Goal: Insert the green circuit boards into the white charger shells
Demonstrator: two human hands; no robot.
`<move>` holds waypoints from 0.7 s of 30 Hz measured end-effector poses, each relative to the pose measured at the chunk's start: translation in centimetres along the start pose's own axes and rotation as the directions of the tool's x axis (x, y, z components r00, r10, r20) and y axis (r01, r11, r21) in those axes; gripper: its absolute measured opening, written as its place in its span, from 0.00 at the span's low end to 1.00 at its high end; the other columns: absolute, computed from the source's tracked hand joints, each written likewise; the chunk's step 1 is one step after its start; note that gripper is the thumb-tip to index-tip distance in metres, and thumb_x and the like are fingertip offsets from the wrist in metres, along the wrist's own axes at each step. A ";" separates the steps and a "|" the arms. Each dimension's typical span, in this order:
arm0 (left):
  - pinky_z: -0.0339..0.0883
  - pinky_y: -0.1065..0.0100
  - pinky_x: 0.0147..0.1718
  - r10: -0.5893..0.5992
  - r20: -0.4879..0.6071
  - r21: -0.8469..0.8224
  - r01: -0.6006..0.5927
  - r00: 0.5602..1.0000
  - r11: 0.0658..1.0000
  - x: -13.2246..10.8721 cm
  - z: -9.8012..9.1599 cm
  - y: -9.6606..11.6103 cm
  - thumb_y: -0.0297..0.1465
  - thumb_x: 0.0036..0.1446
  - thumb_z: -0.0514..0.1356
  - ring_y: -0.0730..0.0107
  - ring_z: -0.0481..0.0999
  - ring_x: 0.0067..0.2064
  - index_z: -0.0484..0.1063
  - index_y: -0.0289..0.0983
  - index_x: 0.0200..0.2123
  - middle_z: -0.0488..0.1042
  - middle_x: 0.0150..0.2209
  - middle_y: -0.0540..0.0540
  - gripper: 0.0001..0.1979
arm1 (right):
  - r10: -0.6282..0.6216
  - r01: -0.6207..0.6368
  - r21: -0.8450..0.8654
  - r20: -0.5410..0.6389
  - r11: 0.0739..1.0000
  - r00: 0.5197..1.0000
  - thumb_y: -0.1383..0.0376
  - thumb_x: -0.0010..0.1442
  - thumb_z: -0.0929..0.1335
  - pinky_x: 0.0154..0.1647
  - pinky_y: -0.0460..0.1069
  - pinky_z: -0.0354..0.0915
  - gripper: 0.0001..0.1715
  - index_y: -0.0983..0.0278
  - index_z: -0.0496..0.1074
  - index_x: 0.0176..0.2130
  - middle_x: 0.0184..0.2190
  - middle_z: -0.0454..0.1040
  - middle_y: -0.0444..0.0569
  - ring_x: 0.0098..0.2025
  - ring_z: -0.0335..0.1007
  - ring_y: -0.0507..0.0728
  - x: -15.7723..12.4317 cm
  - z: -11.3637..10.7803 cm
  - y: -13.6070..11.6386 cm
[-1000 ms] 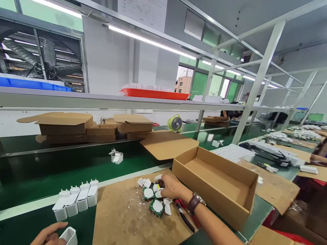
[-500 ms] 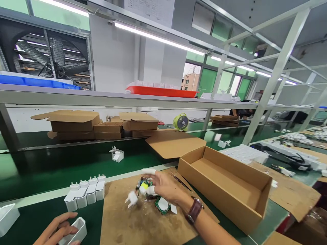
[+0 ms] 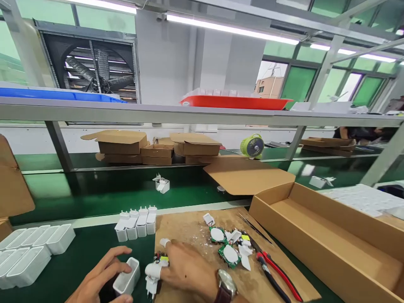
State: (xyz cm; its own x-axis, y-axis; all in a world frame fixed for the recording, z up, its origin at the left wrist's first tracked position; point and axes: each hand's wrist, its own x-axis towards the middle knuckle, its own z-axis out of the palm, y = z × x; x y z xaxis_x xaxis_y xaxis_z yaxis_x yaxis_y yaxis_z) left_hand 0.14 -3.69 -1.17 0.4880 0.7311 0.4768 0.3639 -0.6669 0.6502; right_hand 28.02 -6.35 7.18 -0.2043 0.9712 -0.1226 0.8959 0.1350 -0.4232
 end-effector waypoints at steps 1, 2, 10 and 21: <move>0.80 0.67 0.40 -0.004 0.022 -0.001 0.004 1.000 1.000 0.0 0.0 0.0 0.45 0.62 0.71 0.64 0.83 0.37 0.79 0.45 0.44 0.77 0.59 0.42 0.13 | -0.038 0.037 0.027 0.009 0.999 0.999 0.57 0.63 0.70 0.43 0.55 0.67 0.13 0.63 0.73 0.43 0.42 0.81 0.57 0.42 0.77 0.67 0.2 0.4 -0.3; 0.80 0.67 0.39 -0.012 0.035 0.004 0.012 0.999 1.000 0.1 -0.1 -0.1 0.42 0.62 0.71 0.64 0.83 0.37 0.78 0.45 0.43 0.77 0.59 0.42 0.11 | -0.073 0.072 0.068 0.005 0.995 0.997 0.62 0.61 0.70 0.43 0.53 0.67 0.13 0.62 0.73 0.46 0.44 0.80 0.54 0.43 0.77 0.64 0.4 0.7 -0.6; 0.78 0.70 0.37 -0.052 -0.008 0.081 0.053 0.999 0.995 0.9 -1.1 -0.4 0.36 0.59 0.73 0.64 0.82 0.41 0.75 0.45 0.49 0.75 0.52 0.45 0.17 | 0.060 -0.070 0.118 0.088 0.991 0.994 0.57 0.52 0.76 0.36 0.51 0.65 0.22 0.62 0.72 0.43 0.38 0.80 0.49 0.36 0.74 0.60 1.2 0.9 -1.1; 0.80 0.68 0.48 -0.126 -0.021 0.016 0.126 0.992 0.992 0.7 -0.7 -0.8 0.41 0.59 0.74 0.58 0.83 0.52 0.75 0.48 0.59 0.77 0.55 0.44 0.26 | -0.044 0.038 0.282 0.018 0.959 0.999 0.75 0.51 0.70 0.40 0.48 0.75 0.36 0.57 0.72 0.58 0.49 0.81 0.50 0.40 0.81 0.58 -1.4 2.6 0.2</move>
State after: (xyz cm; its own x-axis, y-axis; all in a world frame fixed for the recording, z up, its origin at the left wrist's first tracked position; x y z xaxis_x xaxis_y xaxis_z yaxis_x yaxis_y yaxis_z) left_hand -0.36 -2.60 -0.96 0.4217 0.8121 0.4034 0.4352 -0.5715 0.6957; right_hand 27.50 -8.16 4.91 -0.2510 0.9605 -0.1200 0.7403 0.1106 -0.6632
